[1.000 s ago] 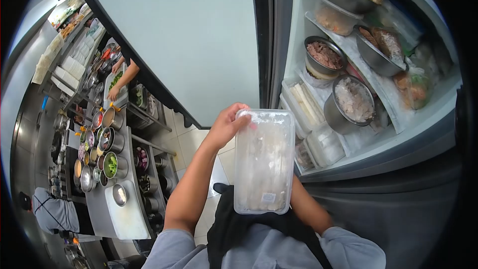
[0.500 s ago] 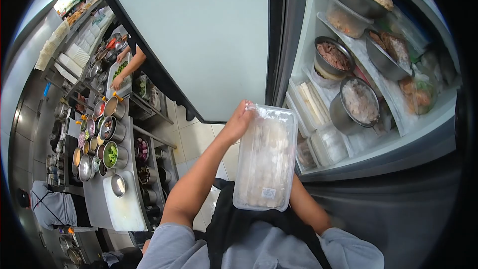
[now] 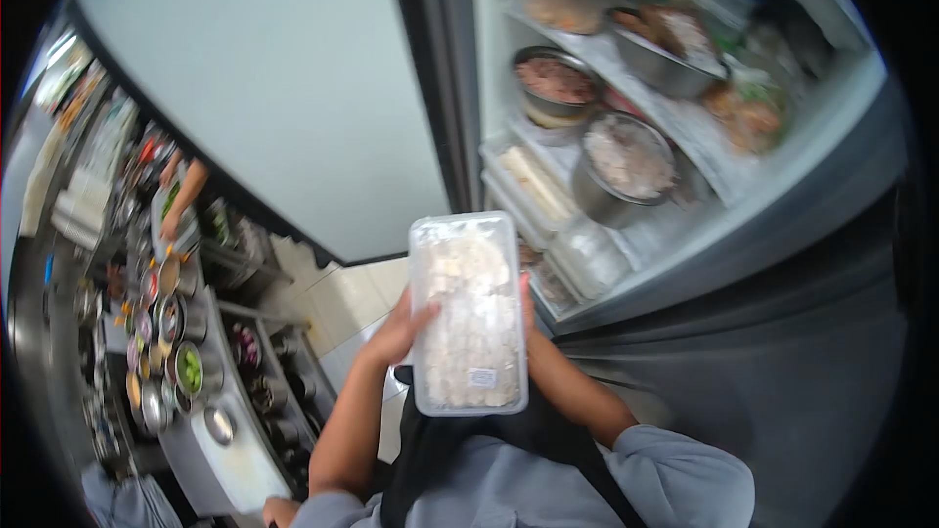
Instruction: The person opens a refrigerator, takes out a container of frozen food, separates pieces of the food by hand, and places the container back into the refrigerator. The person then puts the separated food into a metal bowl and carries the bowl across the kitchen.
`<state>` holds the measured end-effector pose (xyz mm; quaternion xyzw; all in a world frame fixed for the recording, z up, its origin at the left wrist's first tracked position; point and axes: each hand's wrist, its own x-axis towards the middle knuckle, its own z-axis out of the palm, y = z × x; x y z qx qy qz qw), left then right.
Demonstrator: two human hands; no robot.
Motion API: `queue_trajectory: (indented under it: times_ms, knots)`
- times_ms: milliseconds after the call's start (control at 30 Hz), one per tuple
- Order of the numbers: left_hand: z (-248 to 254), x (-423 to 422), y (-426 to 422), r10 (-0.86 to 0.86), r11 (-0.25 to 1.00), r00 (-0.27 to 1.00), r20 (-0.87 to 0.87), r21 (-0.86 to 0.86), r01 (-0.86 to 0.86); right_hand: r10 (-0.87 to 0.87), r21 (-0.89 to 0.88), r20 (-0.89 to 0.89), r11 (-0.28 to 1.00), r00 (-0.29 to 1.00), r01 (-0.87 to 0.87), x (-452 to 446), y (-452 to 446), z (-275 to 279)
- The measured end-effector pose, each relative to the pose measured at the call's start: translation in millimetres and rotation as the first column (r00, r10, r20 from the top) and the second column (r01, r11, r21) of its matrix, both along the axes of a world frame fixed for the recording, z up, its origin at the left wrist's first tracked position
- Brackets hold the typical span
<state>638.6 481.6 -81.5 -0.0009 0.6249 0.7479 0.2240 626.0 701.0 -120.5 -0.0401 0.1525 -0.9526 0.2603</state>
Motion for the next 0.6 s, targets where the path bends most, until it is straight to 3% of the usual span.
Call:
queue_trajectory:
  times_ms: [67, 100, 167, 233, 267, 433, 600]
  knots:
    - [6, 33, 13, -0.008, 1.0, 0.974, 0.226, 0.006, 0.007, -0.047, 0.013, 0.018, 0.999, 0.999, 0.047, 6, 15, -3]
    - [7, 32, 18, -0.04, 0.999, 0.971, 0.234, 0.006, 0.04, -0.079, 0.046, 0.036, 0.996, 0.996, 0.078, 13, 24, -4]
    - [9, 30, 27, -0.063, 0.998, 0.985, 0.161, 0.002, 0.063, -0.11, 0.079, 0.049, 0.991, 0.993, 0.106, 24, 38, 0]
    - [11, 11, 37, -0.094, 0.994, 0.985, 0.148, -0.032, 0.1, -0.184, 0.174, 0.172, 0.973, 0.968, 0.155, 38, 56, 4]
    - [13, 1, 43, -0.175, 0.983, 0.977, 0.123, -0.031, 0.18, -0.255, 0.293, 0.228, 0.938, 0.94, 0.184, 44, 63, -4]
    - [28, -38, 70, -0.412, 0.906, 0.91, 0.034, -0.087, 0.414, -0.419, 0.275, 0.276, 0.897, 0.865, 0.347, 65, 82, -6]
    - [15, -78, 105, -0.569, 0.823, 0.819, 0.079, 0.057, 0.566, -0.558, 0.308, 0.24, 0.82, 0.794, 0.483, 59, 100, 1]
